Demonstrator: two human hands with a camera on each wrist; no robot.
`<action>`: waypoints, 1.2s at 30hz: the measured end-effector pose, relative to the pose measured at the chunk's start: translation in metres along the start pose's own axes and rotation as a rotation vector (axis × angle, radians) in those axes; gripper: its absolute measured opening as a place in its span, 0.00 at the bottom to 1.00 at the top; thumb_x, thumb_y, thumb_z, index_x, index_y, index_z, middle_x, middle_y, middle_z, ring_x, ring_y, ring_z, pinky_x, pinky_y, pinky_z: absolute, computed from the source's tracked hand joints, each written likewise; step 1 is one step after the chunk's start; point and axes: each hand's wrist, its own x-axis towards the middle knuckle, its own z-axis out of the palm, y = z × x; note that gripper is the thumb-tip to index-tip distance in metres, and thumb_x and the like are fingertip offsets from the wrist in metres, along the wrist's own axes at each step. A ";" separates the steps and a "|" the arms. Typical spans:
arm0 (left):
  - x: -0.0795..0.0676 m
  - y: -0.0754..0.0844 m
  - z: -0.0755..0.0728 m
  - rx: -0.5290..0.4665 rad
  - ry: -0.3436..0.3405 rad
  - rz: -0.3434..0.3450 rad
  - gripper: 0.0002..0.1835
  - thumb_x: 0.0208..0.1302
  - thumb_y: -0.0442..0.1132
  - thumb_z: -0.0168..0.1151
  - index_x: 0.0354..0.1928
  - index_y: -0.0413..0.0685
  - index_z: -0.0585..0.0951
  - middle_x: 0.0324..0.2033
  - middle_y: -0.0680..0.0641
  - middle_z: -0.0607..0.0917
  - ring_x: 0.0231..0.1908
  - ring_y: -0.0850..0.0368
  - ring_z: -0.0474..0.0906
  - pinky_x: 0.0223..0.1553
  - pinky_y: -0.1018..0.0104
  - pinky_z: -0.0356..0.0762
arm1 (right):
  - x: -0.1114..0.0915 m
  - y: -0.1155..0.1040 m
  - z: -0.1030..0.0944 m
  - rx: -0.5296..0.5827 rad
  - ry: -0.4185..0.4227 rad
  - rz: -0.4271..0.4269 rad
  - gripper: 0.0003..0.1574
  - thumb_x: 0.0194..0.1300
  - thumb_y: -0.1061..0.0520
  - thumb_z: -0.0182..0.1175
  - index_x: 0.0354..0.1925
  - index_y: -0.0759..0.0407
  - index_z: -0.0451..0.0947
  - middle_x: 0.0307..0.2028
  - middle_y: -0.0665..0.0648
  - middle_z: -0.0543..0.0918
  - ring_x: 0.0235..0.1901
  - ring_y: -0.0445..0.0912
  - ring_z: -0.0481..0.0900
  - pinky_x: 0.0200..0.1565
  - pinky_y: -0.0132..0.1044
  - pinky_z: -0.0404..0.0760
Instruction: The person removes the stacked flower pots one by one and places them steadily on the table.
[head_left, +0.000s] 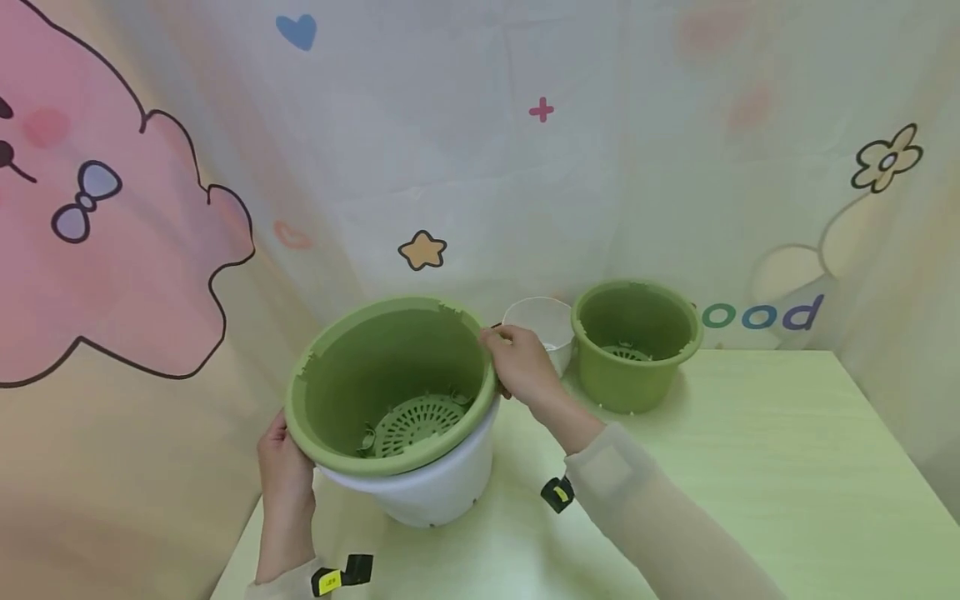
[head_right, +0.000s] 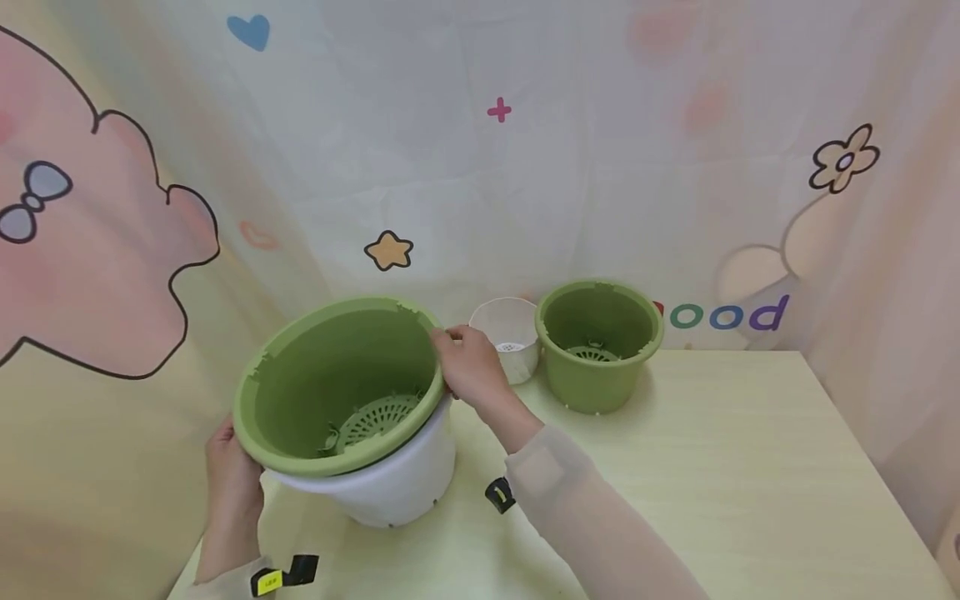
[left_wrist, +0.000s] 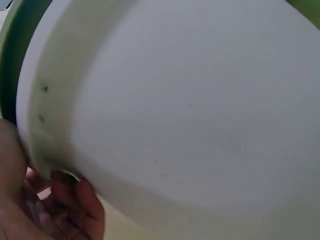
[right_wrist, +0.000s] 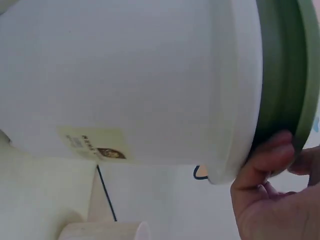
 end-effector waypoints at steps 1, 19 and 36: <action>-0.001 0.000 -0.003 0.057 -0.010 0.009 0.22 0.79 0.55 0.55 0.44 0.41 0.83 0.16 0.59 0.74 0.20 0.64 0.70 0.23 0.71 0.72 | 0.000 0.003 -0.001 0.054 -0.007 -0.005 0.24 0.83 0.45 0.46 0.56 0.60 0.81 0.16 0.52 0.71 0.14 0.44 0.64 0.20 0.34 0.69; -0.004 -0.005 -0.001 0.054 -0.037 0.236 0.20 0.83 0.46 0.49 0.62 0.46 0.83 0.47 0.47 0.88 0.51 0.57 0.82 0.52 0.72 0.80 | 0.002 0.054 0.019 0.074 -0.047 -0.366 0.25 0.85 0.51 0.46 0.74 0.46 0.70 0.74 0.49 0.70 0.74 0.51 0.69 0.69 0.54 0.76; 0.001 0.002 0.001 0.009 -0.034 0.304 0.14 0.79 0.33 0.54 0.54 0.31 0.84 0.32 0.54 0.88 0.34 0.58 0.82 0.38 0.72 0.84 | 0.001 0.042 0.021 0.089 0.065 -0.315 0.21 0.82 0.56 0.48 0.61 0.58 0.82 0.59 0.60 0.85 0.67 0.54 0.78 0.72 0.54 0.74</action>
